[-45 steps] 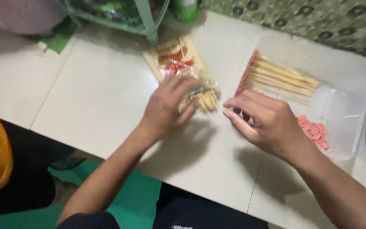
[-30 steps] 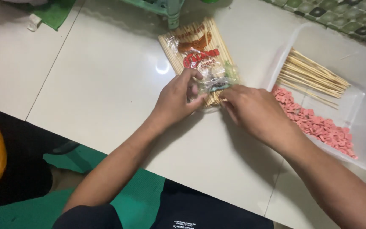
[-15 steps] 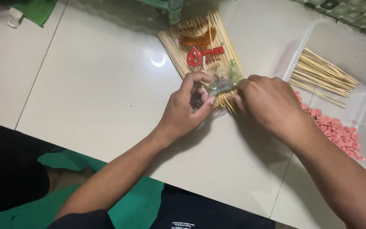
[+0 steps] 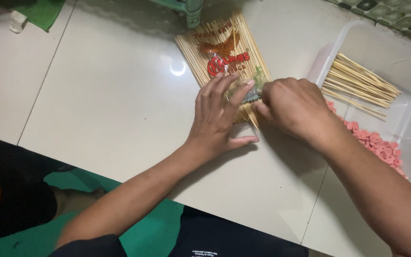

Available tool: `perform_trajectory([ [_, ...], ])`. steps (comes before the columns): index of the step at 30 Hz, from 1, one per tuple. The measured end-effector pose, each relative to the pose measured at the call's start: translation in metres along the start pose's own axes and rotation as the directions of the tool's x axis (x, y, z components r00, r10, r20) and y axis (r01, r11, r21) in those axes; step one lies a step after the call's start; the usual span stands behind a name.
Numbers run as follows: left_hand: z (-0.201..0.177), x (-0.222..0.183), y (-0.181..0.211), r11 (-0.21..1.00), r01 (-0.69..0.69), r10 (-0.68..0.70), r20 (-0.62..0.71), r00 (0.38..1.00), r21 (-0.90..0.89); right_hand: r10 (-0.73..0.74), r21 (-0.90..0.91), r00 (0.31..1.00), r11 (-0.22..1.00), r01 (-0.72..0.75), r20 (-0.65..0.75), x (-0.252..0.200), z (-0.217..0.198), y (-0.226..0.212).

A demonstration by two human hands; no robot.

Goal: Skewering small pieces of diced meat onto wooden sticks and organizing the skewers.

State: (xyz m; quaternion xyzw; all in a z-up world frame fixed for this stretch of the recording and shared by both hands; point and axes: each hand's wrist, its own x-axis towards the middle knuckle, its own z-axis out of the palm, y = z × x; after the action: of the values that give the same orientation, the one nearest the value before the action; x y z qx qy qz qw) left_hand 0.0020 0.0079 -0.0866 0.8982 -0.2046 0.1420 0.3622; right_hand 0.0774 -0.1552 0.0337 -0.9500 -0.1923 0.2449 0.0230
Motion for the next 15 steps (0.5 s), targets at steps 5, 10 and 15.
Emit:
perform_trajectory([
  [5, 0.0, 0.009, 0.008, 0.988, -0.001, -0.004, 0.033, 0.999, 0.152, -0.018, -0.031, 1.0, 0.999, 0.019, 0.012, 0.011, 0.011, 0.011],
  [10, 0.008, 0.022, 0.003, 0.975, 0.003, -0.016, 0.054, 0.998, 0.223, 0.02, -0.01, 1.0, 1.0, -0.019, 0.012, 0.013, 0.006, 0.007],
  [15, 0.014, 0.021, 0.0, 0.987, 0.033, -0.041, 0.046, 0.998, 0.159, 0.035, 0.012, 0.998, 0.999, -0.035, 0.044, 0.009, -0.001, 0.002],
])
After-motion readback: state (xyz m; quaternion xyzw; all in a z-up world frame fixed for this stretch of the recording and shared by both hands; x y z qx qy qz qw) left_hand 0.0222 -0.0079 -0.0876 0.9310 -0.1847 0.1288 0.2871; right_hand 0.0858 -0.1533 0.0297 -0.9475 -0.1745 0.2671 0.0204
